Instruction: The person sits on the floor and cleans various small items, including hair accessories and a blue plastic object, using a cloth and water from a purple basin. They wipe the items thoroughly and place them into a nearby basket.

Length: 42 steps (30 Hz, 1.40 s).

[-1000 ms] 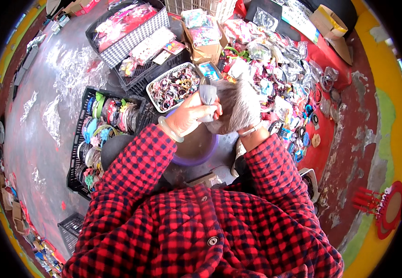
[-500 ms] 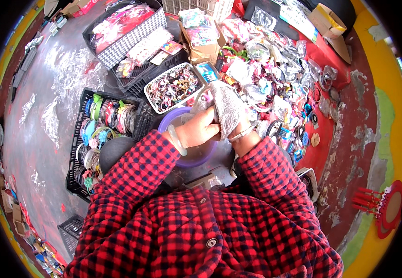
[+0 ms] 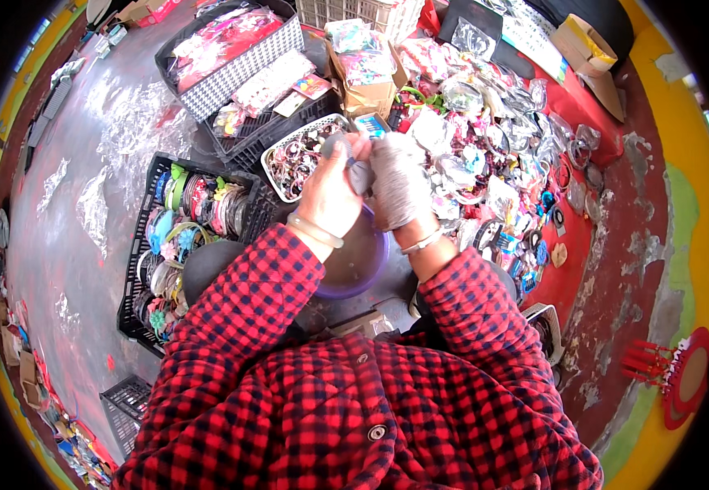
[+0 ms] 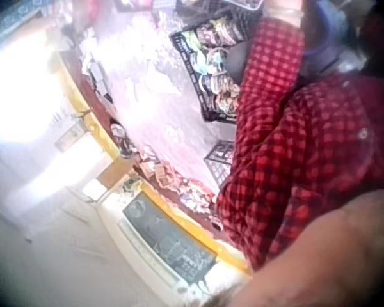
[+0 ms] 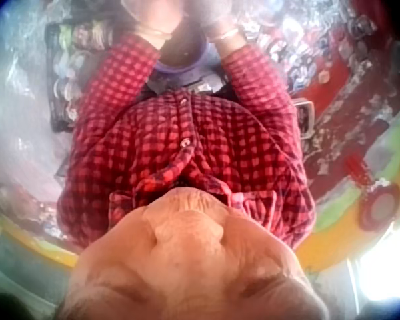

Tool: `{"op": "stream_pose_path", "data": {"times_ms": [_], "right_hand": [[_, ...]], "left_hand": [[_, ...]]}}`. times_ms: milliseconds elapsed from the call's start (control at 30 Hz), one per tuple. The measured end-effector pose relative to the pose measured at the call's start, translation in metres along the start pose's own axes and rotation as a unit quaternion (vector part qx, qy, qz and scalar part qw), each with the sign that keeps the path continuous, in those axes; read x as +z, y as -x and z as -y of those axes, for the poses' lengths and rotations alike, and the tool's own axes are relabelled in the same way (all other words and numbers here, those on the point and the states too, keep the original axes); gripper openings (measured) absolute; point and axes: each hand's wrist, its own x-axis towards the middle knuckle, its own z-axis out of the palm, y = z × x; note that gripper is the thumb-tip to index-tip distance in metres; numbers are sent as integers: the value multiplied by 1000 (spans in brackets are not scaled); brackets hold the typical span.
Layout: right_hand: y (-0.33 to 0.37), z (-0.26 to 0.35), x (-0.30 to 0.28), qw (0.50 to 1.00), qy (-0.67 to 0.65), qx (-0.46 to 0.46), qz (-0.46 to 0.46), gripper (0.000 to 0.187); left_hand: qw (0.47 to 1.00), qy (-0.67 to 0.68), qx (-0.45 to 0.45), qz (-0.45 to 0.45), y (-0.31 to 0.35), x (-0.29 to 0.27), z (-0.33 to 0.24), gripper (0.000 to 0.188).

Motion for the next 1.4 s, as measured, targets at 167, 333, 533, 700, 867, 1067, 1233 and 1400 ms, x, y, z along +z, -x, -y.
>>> {"op": "stream_pose_path", "data": {"times_ms": [167, 333, 533, 700, 867, 1067, 1233, 1400], "right_hand": [[14, -2, 35, 983, 75, -98, -135, 25], [8, 22, 2, 997, 40, 70, 12, 25], [20, -25, 38, 963, -250, 35, -93, 36], [2, -11, 12, 999, -31, 26, -33, 21], [7, 4, 1, 993, 98, -66, 1, 10], [8, -4, 9, 990, 122, -60, -22, 11], [-1, -13, -32, 987, 116, 99, -46, 29], [1, -59, -47, 990, 75, 114, -19, 90]], "left_hand": [[999, -25, -8, -25, 3, 13, 9, 42], [999, 33, -3, 15, 2, 20, 3, 36], [994, 77, 65, 31, -14, 24, -21, 33], [997, 52, 54, 13, -12, 13, -12, 37], [982, -159, 101, -14, -10, 13, 8, 44], [944, -318, 90, -21, -14, -27, 17, 42], [990, -126, -53, -28, 7, 18, 8, 46], [955, -286, -78, -4, 19, 26, -24, 36]]}}
